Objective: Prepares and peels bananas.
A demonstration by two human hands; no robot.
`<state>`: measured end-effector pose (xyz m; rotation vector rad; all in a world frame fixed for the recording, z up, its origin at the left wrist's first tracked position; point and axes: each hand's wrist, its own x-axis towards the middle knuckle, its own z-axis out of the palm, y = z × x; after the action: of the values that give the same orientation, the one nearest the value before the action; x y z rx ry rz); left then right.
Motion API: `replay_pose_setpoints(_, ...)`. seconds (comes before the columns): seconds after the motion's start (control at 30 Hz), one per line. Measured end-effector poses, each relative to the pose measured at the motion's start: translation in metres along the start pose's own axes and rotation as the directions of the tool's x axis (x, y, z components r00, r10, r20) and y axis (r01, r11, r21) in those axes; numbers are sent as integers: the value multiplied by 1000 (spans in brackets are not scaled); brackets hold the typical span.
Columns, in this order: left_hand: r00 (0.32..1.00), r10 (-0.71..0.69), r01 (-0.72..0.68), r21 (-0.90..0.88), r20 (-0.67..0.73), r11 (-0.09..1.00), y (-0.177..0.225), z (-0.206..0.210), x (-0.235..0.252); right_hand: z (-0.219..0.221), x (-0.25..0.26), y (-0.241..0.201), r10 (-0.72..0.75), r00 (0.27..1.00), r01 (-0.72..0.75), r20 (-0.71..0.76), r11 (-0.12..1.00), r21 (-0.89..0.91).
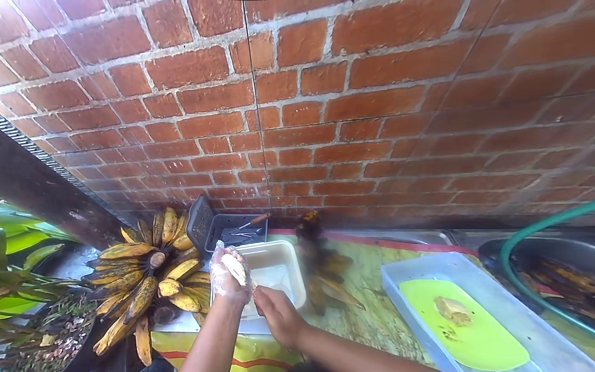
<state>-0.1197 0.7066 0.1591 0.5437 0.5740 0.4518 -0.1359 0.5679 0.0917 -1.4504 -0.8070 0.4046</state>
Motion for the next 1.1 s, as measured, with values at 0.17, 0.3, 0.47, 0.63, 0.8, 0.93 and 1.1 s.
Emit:
replay_pose_setpoints(0.17,998,-46,46,-3,43,999,4,-4,-4,1,2,1,18,1000,-17,9,998,-68)
replay_pose_setpoints(0.3,1000,-1,1,36,14,999,3,-5,-10,3,2,4,28,1000,-30,-15,991,-128)
replay_pose_setpoints(0.47,998,62,-62,20,-6,998,-1,-7,-15,5,2,8,59,998,-61,-19,987,-150)
replay_pose_setpoints(0.63,996,82,-83,22,37,996,-2,-11,-19,0,4,9,118,992,-110,35,978,-179)
replay_pose_setpoints(0.8,995,69,-71,28,74,997,-1,-14,-21,-2,6,11,180,980,-163,80,970,-183)
replay_pose_setpoints(0.93,990,48,-54,47,134,997,-1,-22,-18,-1,10,10,235,967,-210,104,956,-204)
replay_pose_setpoints(1.1,974,-22,-2,106,228,994,-1,-37,-10,-2,19,15,387,917,-353,99,900,-256)
